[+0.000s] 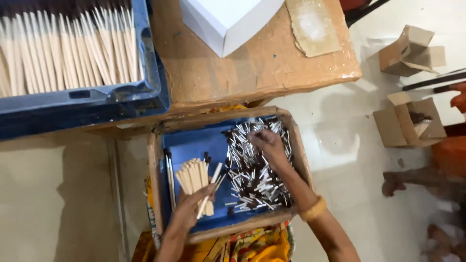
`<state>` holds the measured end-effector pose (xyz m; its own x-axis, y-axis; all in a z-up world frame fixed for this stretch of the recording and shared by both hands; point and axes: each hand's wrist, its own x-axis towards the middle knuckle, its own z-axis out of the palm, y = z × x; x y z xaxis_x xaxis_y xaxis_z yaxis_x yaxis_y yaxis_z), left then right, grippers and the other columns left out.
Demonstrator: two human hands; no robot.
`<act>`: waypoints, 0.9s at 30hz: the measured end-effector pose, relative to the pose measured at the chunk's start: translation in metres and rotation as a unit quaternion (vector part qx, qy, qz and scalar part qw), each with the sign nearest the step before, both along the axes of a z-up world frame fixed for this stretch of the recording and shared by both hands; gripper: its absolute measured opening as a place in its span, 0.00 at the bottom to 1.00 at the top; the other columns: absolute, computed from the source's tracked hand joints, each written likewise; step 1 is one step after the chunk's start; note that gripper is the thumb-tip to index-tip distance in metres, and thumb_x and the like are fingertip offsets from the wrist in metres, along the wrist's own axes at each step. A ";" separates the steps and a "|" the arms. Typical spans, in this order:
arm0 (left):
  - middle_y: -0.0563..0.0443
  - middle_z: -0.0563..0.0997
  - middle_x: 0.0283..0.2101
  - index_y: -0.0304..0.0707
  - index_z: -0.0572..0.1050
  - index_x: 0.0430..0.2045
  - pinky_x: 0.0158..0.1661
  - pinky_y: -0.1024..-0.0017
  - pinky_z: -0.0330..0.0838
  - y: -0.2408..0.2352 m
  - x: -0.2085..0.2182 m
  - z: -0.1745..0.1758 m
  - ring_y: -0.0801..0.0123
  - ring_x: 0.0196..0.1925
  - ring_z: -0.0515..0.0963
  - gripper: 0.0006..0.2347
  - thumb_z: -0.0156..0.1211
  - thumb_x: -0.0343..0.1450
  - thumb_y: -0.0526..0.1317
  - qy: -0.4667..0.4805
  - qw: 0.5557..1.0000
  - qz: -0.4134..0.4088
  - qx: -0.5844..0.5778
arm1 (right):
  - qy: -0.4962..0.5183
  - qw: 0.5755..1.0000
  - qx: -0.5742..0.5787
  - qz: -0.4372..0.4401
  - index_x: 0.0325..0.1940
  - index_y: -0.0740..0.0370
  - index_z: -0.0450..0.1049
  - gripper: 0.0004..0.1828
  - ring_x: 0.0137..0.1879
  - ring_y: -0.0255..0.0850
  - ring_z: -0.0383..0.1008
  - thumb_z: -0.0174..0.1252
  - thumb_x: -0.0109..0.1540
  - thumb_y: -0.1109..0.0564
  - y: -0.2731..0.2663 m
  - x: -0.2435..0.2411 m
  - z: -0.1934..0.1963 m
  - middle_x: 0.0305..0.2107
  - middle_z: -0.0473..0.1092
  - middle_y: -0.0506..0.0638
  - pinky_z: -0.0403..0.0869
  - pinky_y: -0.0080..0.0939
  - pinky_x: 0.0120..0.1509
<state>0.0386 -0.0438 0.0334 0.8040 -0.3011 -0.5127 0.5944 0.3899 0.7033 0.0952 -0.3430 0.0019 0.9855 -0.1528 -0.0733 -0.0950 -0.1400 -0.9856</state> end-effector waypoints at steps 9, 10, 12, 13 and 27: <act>0.46 0.76 0.25 0.26 0.74 0.38 0.27 0.66 0.72 -0.015 0.000 0.001 0.66 0.25 0.75 0.12 0.68 0.64 0.30 0.041 0.987 -0.005 -0.156 | 0.162 0.938 0.304 0.031 0.44 0.62 0.73 0.07 0.39 0.40 0.82 0.54 0.67 0.56 0.054 -0.025 0.073 0.34 0.78 0.51 0.79 0.37 0.35; 0.45 0.75 0.25 0.25 0.74 0.38 0.28 0.66 0.71 -0.015 0.000 -0.001 0.65 0.25 0.75 0.12 0.68 0.64 0.30 0.045 0.987 -0.015 -0.155 | 0.137 0.933 0.328 0.063 0.44 0.62 0.74 0.07 0.41 0.41 0.82 0.54 0.68 0.57 0.055 -0.028 0.074 0.35 0.79 0.54 0.80 0.38 0.37; 0.45 0.75 0.24 0.26 0.74 0.38 0.28 0.65 0.71 -0.011 -0.005 -0.016 0.65 0.24 0.74 0.12 0.67 0.63 0.30 0.061 0.982 -0.022 -0.177 | 0.121 0.940 0.307 0.084 0.43 0.62 0.73 0.06 0.40 0.41 0.82 0.55 0.68 0.57 0.053 -0.030 0.072 0.36 0.78 0.53 0.81 0.38 0.37; 0.45 0.75 0.24 0.26 0.74 0.38 0.28 0.65 0.71 -0.011 -0.003 -0.024 0.65 0.24 0.74 0.13 0.66 0.63 0.30 0.080 0.977 -0.028 -0.197 | 0.109 0.946 0.288 0.104 0.43 0.62 0.73 0.05 0.39 0.41 0.81 0.56 0.68 0.57 0.050 -0.029 0.073 0.36 0.78 0.53 0.82 0.38 0.38; 0.47 0.81 0.28 0.29 0.78 0.34 0.30 0.66 0.73 -0.004 -0.008 -0.004 0.64 0.27 0.79 0.10 0.70 0.62 0.29 -0.156 0.980 -0.041 0.116 | 0.103 0.953 0.249 0.141 0.41 0.66 0.74 0.09 0.39 0.39 0.80 0.62 0.68 0.57 0.060 -0.046 0.052 0.33 0.76 0.54 0.80 0.39 0.45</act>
<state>0.0310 -0.0481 0.0291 0.9106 -0.2752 -0.3083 0.3594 0.1588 0.9196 0.0496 -0.2828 0.0536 0.9391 0.2202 -0.2640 -0.3215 0.2910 -0.9011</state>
